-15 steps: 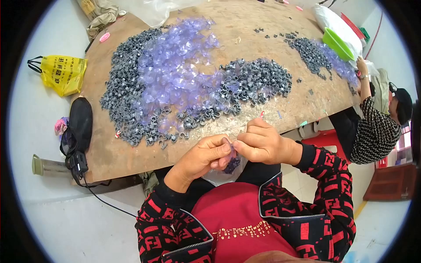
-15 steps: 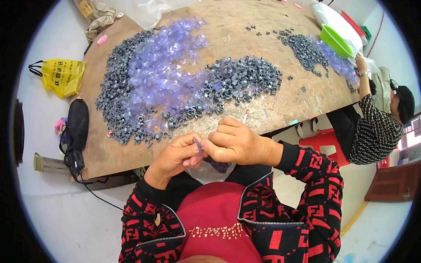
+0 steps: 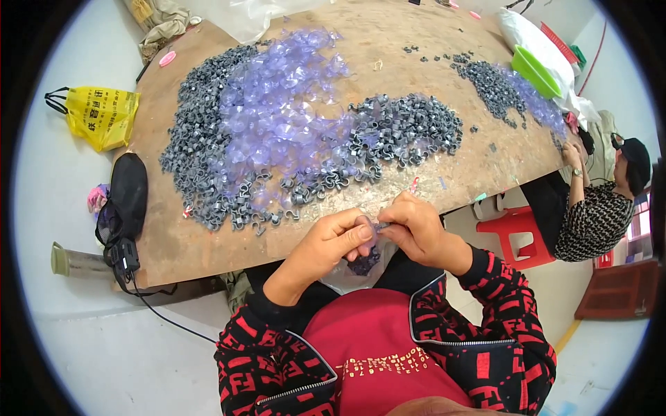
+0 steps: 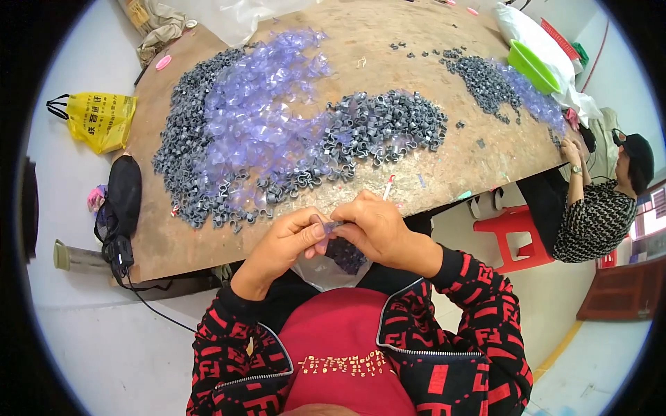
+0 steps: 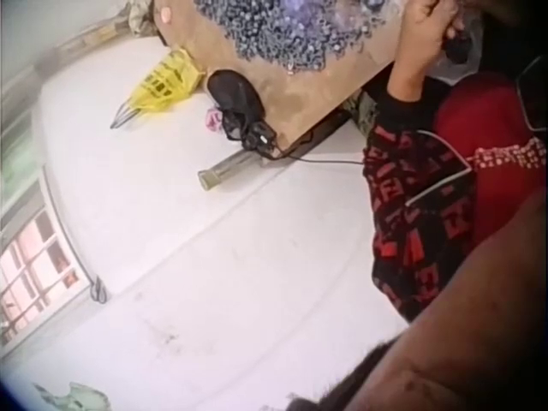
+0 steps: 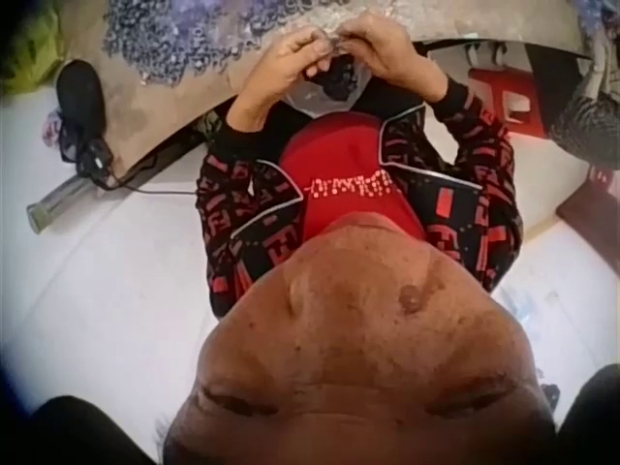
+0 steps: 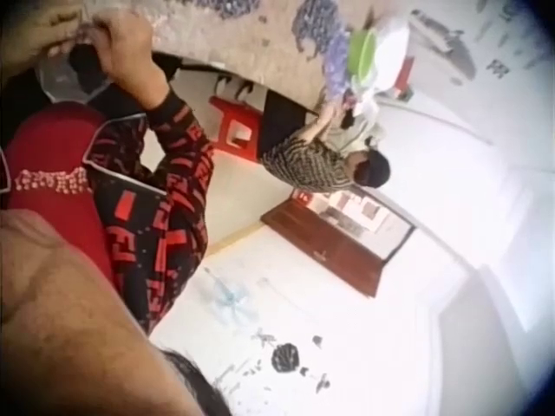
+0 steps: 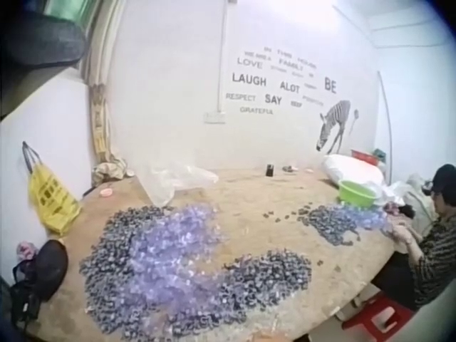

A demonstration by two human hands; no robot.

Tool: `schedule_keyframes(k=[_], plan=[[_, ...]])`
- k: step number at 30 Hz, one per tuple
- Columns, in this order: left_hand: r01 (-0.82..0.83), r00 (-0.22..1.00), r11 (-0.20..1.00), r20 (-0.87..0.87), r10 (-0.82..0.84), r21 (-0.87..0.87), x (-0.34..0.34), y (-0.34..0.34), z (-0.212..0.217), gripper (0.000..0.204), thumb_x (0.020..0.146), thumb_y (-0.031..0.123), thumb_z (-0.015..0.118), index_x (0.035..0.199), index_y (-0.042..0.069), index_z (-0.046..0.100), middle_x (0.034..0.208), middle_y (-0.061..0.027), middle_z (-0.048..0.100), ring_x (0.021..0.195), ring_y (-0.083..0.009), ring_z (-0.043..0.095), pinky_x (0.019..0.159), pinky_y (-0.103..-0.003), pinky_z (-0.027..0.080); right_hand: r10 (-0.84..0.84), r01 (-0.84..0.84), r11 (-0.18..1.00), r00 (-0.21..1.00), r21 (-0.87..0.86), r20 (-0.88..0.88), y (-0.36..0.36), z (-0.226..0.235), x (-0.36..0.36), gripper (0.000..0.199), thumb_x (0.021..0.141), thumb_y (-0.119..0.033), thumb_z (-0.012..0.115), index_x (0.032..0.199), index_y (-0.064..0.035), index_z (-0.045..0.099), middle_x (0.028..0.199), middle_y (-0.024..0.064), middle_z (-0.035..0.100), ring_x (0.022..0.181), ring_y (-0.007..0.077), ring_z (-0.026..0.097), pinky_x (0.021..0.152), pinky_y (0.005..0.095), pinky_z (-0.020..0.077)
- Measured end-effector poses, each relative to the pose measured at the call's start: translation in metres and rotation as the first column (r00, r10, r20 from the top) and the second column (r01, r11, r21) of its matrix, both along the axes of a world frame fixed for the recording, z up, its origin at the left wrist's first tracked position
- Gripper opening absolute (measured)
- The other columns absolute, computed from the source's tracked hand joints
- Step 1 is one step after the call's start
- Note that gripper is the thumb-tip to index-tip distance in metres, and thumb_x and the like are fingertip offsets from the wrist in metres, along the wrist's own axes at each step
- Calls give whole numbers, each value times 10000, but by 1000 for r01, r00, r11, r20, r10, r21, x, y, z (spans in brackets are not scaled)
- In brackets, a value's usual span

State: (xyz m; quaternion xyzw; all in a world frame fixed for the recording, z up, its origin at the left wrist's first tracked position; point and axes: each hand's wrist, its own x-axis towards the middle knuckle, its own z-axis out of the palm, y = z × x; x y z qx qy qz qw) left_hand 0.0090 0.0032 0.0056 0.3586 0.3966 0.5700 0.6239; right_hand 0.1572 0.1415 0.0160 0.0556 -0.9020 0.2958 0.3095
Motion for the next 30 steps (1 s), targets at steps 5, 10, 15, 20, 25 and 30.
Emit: schedule_keyframes(k=[5, 10, 15, 20, 25, 30], plan=[[-49, 376, 843, -772, 512, 535, 3, 3, 6, 143, 866, 147, 536, 855, 10, 576, 691, -48, 544, 599, -133, 516, 529, -264, 396, 133, 26, 567, 984, -823, 122, -19, -20, 8, 167, 883, -79, 522, 1023, -31, 445, 849, 44, 519, 703, 88, 520, 612, 234, 410], [-115, 518, 873, -722, 460, 474, 4, -1, 2, 133, 850, 136, 538, 841, 8, 574, 644, -56, 525, 558, -150, 503, 502, -281, 386, 77, 36, 509, 993, -860, 87, -23, -20, 0, 152, 858, -58, 549, 982, -9, 475, 737, 55, 521, 642, 121, 519, 588, 266, 413], [74, 997, 997, 30, -73, -21, -6, -9, -2, 196, 887, 205, 513, 859, 22, 576, 618, -1, 511, 509, -54, 437, 464, -198, 351, 210, -165, 887, 976, 430, -58, 1, 16, -11, 301, 692, -46, 606, 973, -31, 499, 715, 75, 549, 567, 218, 504, 574, 360, 418], [-40, 998, 988, 57, 32, 149, 13, -5, -11, 233, 897, 252, 506, 860, 33, 579, 665, -6, 548, 525, -53, 462, 485, -198, 386, 125, -89, 912, 990, 400, -63, 0, 16, -2, 293, 713, 55, 588, 984, -17, 504, 767, 118, 581, 590, 255, 494, 599, 372, 418], [-107, 992, 968, -40, 119, 227, 17, -3, -13, 247, 898, 265, 504, 878, 33, 584, 689, -21, 585, 585, -74, 528, 534, -216, 432, 34, -36, 965, 999, 260, 14, -2, 3, 6, 203, 895, -83, 448, 1095, -58, 477, 797, 129, 567, 628, 265, 459, 657, 361, 390], [-44, 998, 972, -30, 53, 230, 11, -2, -18, 238, 895, 257, 510, 875, 33, 587, 680, -15, 583, 576, -73, 524, 528, -213, 425, 77, -77, 997, 997, -9, -25, -11, -7, 5, 224, 884, -62, 457, 1106, -68, 473, 764, 106, 535, 699, 240, 424, 646, 343, 370]])
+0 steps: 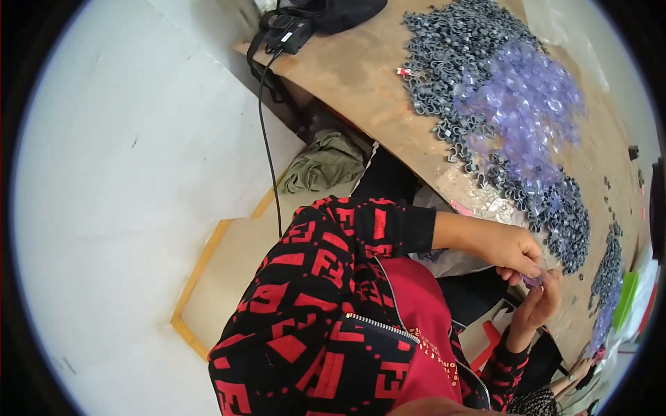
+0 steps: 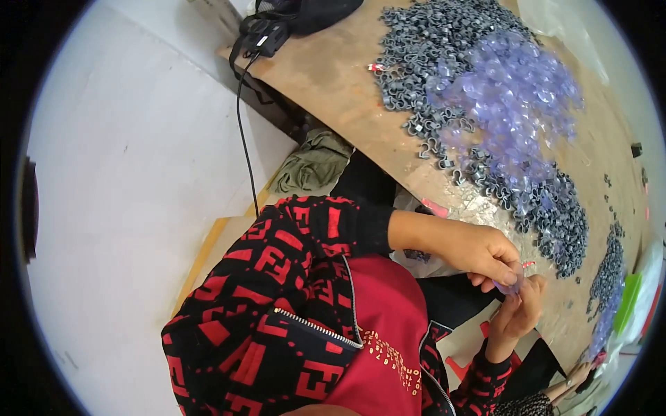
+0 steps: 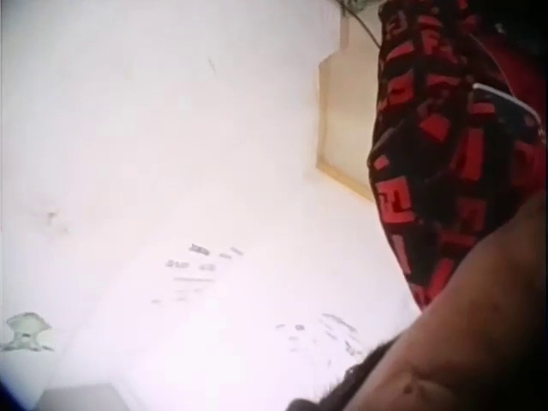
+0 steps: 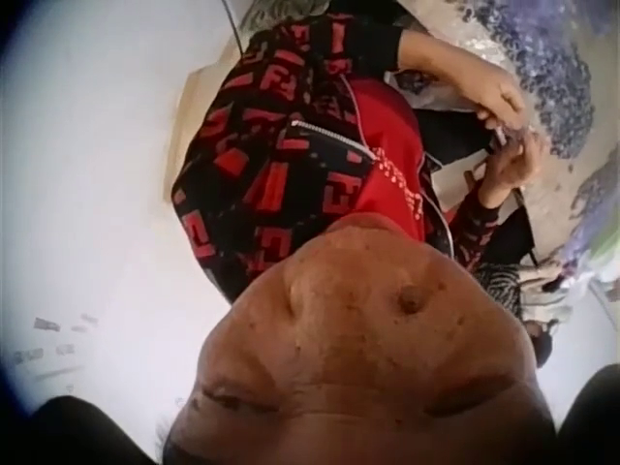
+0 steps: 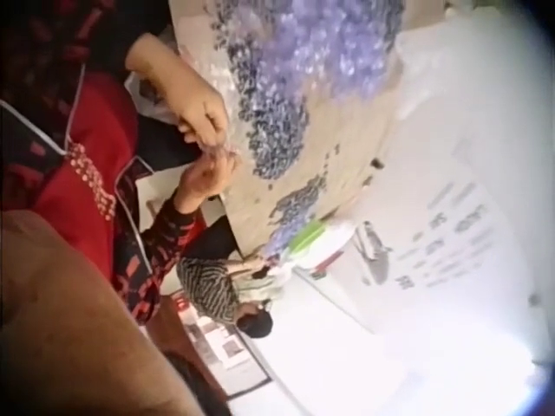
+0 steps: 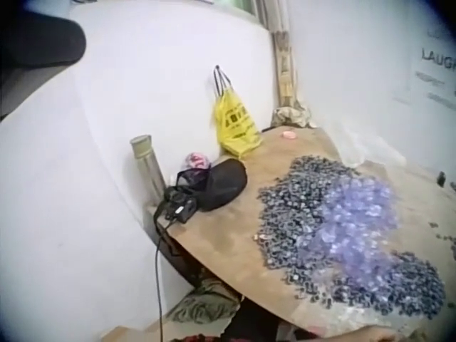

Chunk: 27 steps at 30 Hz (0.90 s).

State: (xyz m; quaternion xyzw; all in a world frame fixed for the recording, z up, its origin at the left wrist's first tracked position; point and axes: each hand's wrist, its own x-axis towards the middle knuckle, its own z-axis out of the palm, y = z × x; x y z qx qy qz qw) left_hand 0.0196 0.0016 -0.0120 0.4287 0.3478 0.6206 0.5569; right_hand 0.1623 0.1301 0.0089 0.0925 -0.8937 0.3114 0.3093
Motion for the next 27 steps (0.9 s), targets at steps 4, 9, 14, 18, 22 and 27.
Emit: schedule_keyframes(k=[4, 9, 14, 18, 22, 27], plan=[[26, 997, 999, 78, -30, 41, 3, 4, -4, 221, 888, 244, 520, 862, 38, 593, 680, -11, 584, 568, -67, 515, 521, -203, 410, -38, 32, 995, 997, 98, 62, 17, -5, 15, 251, 895, -57, 442, 1144, -32, 443, 919, 133, 525, 792, 222, 457, 706, 320, 391], [51, 976, 999, 213, -47, -13, 5, 3, -7, 209, 881, 232, 530, 845, 37, 597, 663, -8, 580, 566, -65, 510, 512, -205, 401, -127, 147, 969, 986, -201, 110, 8, -12, 23, 255, 910, -106, 462, 1147, -20, 427, 998, 110, 523, 753, 150, 497, 665, 250, 420], [4, 1000, 999, 6, -3, -45, -3, -8, -4, 211, 864, 237, 554, 825, 33, 592, 641, -11, 568, 540, -66, 491, 496, -205, 388, 273, 112, 704, 869, -701, 412, 2, 6, 15, 215, 891, -206, 527, 994, -40, 438, 847, 40, 500, 640, 84, 439, 562, 191, 365], [25, 995, 1000, -93, -26, -9, -4, -9, -1, 218, 861, 243, 556, 808, 33, 585, 638, -13, 563, 518, -65, 470, 487, -203, 377, 170, 196, 779, 848, -595, 501, 0, 13, 22, 250, 870, -228, 567, 926, -26, 431, 835, 62, 499, 654, 100, 473, 574, 202, 393], [197, 940, 974, 304, -157, -107, 2, -7, -8, 221, 875, 247, 541, 801, 43, 583, 647, 2, 569, 538, -49, 473, 489, -199, 374, 154, 125, 838, 880, -532, 448, 1, 15, 17, 237, 878, -219, 554, 896, -28, 415, 807, 64, 508, 644, 94, 473, 574, 191, 383], [-259, 940, 958, -198, 279, 123, 7, -4, -10, 160, 820, 194, 576, 791, 36, 580, 676, -70, 583, 555, -182, 530, 506, -275, 412, 128, 181, 712, 917, -679, 379, 0, -6, 13, 160, 911, -196, 498, 920, -58, 419, 762, 30, 493, 654, 75, 450, 585, 188, 360]])
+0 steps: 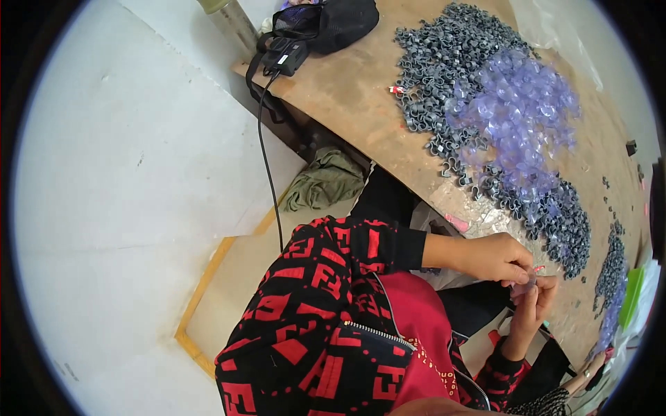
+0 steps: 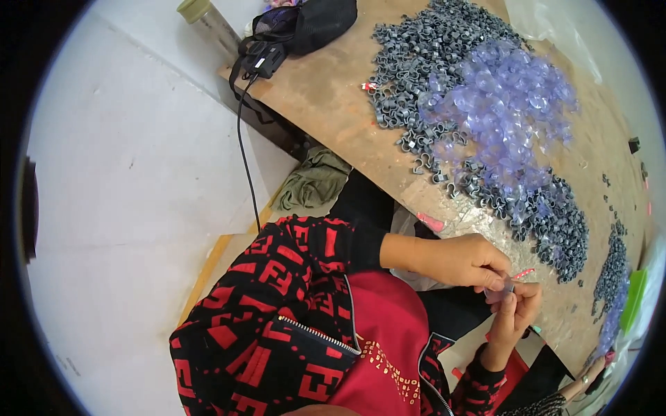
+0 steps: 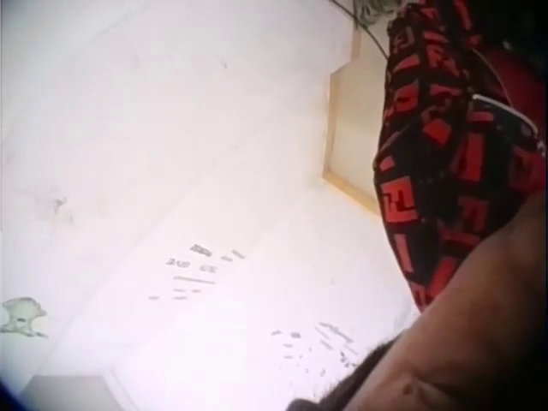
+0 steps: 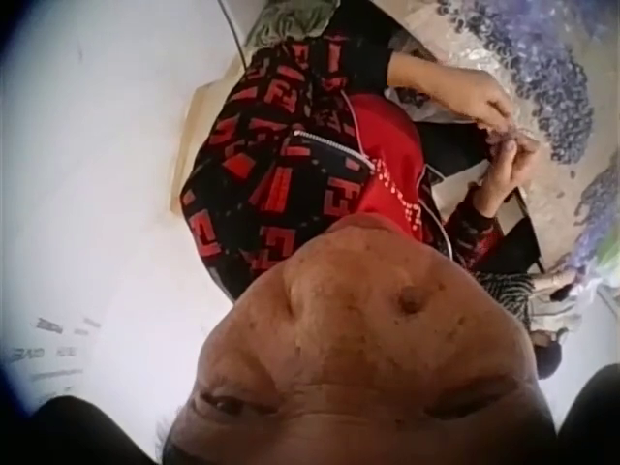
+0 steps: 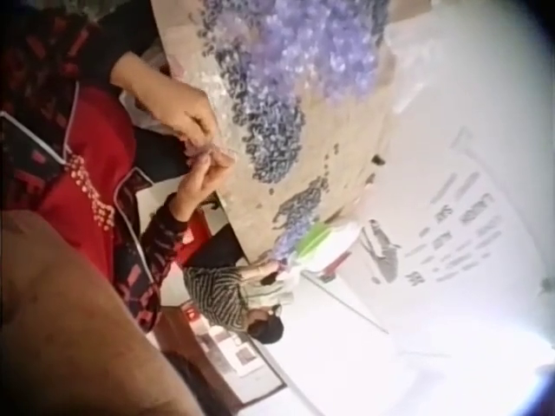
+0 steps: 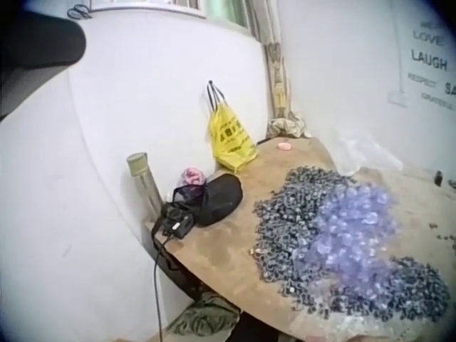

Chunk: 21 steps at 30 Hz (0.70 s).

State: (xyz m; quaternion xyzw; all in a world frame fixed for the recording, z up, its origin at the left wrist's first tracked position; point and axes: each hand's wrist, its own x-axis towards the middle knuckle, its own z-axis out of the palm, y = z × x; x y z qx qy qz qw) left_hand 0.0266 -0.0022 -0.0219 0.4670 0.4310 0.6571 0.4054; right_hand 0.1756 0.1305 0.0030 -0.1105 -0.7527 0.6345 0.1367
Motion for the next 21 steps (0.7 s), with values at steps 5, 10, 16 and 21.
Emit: schedule_keyframes(k=[5, 10, 16, 21], plan=[[-274, 723, 891, -534, 438, 361, -3, 2, 4, 148, 777, 164, 583, 809, 21, 563, 726, -143, 579, 621, -316, 539, 559, -328, 439, -218, 171, 954, 960, -247, -177, -25, -24, -9, 75, 927, -139, 454, 925, -66, 434, 772, 20, 493, 662, 74, 453, 588, 186, 364], [-28, 997, 1000, -75, 27, -9, -7, -5, 16, 190, 822, 212, 574, 794, 26, 558, 583, -43, 517, 520, -154, 509, 508, -272, 404, -132, 365, 715, 908, 596, -397, -10, -25, -4, 130, 908, -101, 453, 999, -15, 486, 813, 81, 529, 705, 171, 496, 645, 276, 402], [511, 661, 860, 649, -377, -20, -9, -5, 7, 214, 871, 236, 540, 791, 44, 588, 633, -4, 549, 538, -69, 474, 480, -203, 360, 331, 39, 436, 922, 899, -200, 3, 25, -19, 227, 842, -76, 515, 1042, 16, 458, 739, 140, 508, 623, 274, 451, 657, 365, 384], [219, 952, 969, 242, -186, -114, -11, -2, 13, 205, 865, 238, 548, 810, 49, 603, 636, -1, 551, 531, -55, 461, 485, -193, 358, 6, 30, 952, 993, 306, -117, 2, 2, -1, 203, 866, -168, 539, 958, -7, 457, 733, 74, 507, 615, 173, 430, 625, 320, 379]])
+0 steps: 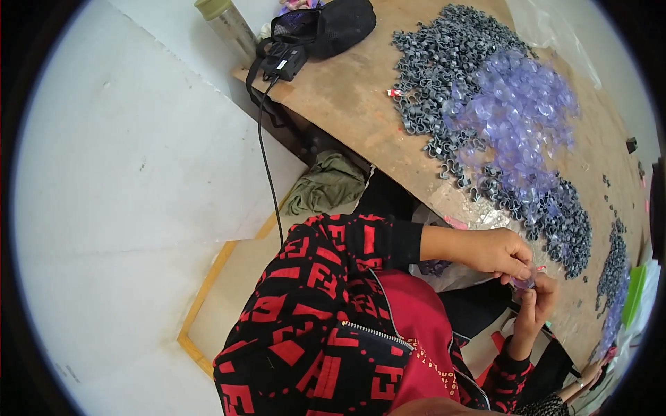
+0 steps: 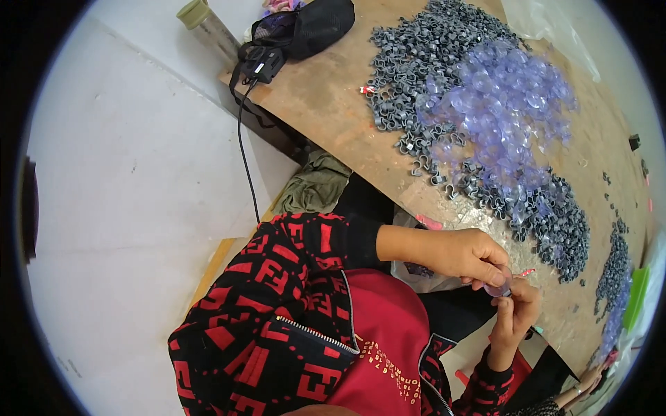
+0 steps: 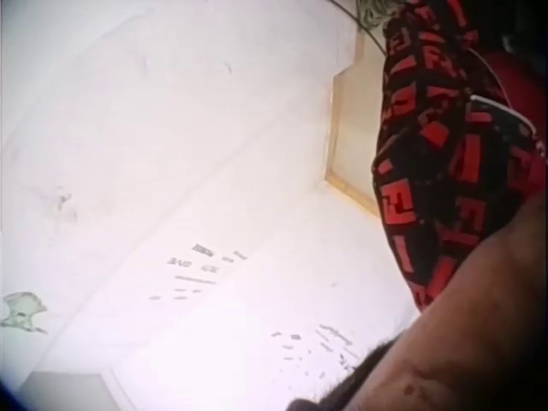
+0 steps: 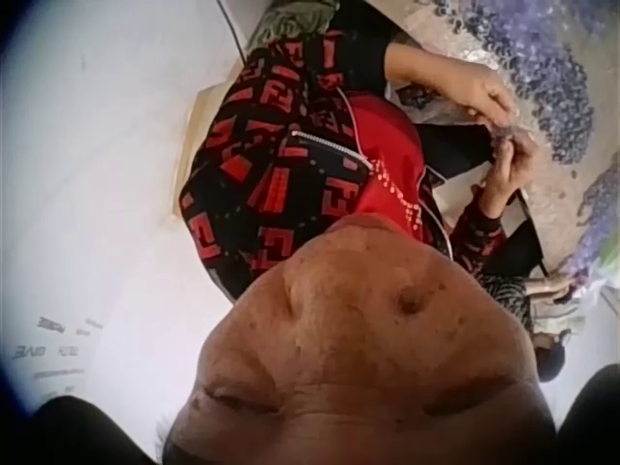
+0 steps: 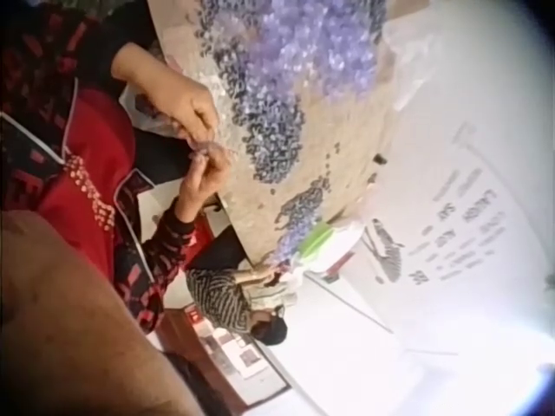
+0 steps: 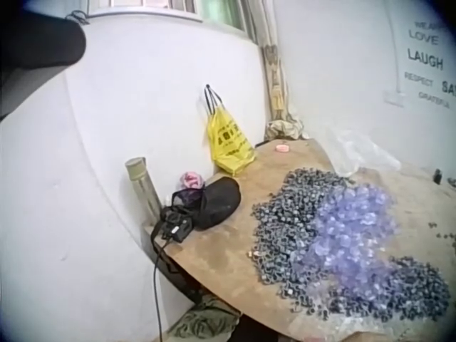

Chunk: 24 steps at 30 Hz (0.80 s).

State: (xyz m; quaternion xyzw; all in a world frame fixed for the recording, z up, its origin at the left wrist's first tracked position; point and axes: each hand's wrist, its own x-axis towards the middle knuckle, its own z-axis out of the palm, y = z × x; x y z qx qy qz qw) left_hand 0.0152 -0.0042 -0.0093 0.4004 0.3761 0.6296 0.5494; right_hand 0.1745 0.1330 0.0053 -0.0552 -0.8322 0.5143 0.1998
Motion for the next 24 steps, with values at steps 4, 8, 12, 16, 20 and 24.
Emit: schedule_keyframes(k=[4, 8, 12, 16, 20, 24], plan=[[114, 993, 993, 36, -113, -31, -5, 1, -1, 194, 864, 225, 546, 839, 47, 620, 650, 2, 564, 529, -47, 468, 491, -188, 368, 82, -76, 994, 994, -77, 77, -1, 14, -1, 198, 881, -207, 530, 893, -29, 445, 754, 48, 504, 636, 113, 438, 600, 239, 371], [97, 993, 992, 74, -91, -76, -3, 2, -4, 195, 854, 211, 549, 830, 26, 607, 648, 3, 562, 533, -55, 473, 502, -217, 388, 21, 7, 993, 974, -121, 225, -4, 17, -6, 233, 891, -240, 528, 904, -30, 429, 755, 58, 510, 631, 93, 453, 561, 185, 357], [-321, 787, 884, -423, 449, 341, 1, 11, -4, 185, 815, 196, 570, 774, 16, 568, 640, -74, 561, 535, -196, 512, 526, -306, 419, -3, 10, 926, 1000, -377, 19, -9, -9, -15, 190, 905, -207, 506, 926, -38, 420, 787, 66, 522, 629, 90, 453, 552, 188, 361], [-364, 431, 732, -592, 681, 577, 1, 8, 0, 184, 789, 199, 574, 739, 24, 548, 684, -149, 550, 608, -334, 521, 550, -370, 430, -229, 126, 870, 960, -477, -163, -23, -28, -20, 110, 912, -133, 472, 962, -50, 419, 835, 71, 529, 655, 102, 468, 554, 198, 367], [-372, 667, 790, -453, 592, 486, -1, 8, -5, 198, 831, 214, 561, 766, 28, 547, 658, -88, 544, 564, -237, 518, 510, -319, 406, -157, 231, 937, 948, 261, -276, -9, -26, -11, 148, 887, -58, 465, 1030, -39, 430, 841, 89, 531, 682, 176, 476, 595, 285, 389], [116, 972, 993, 204, -117, 17, -3, -4, -1, 246, 882, 267, 541, 783, 42, 554, 635, 8, 520, 540, -83, 452, 485, -219, 350, 160, -19, 793, 971, 608, -178, -5, 17, -19, 223, 846, -10, 471, 1065, -33, 435, 843, 128, 528, 699, 230, 464, 632, 351, 387]])
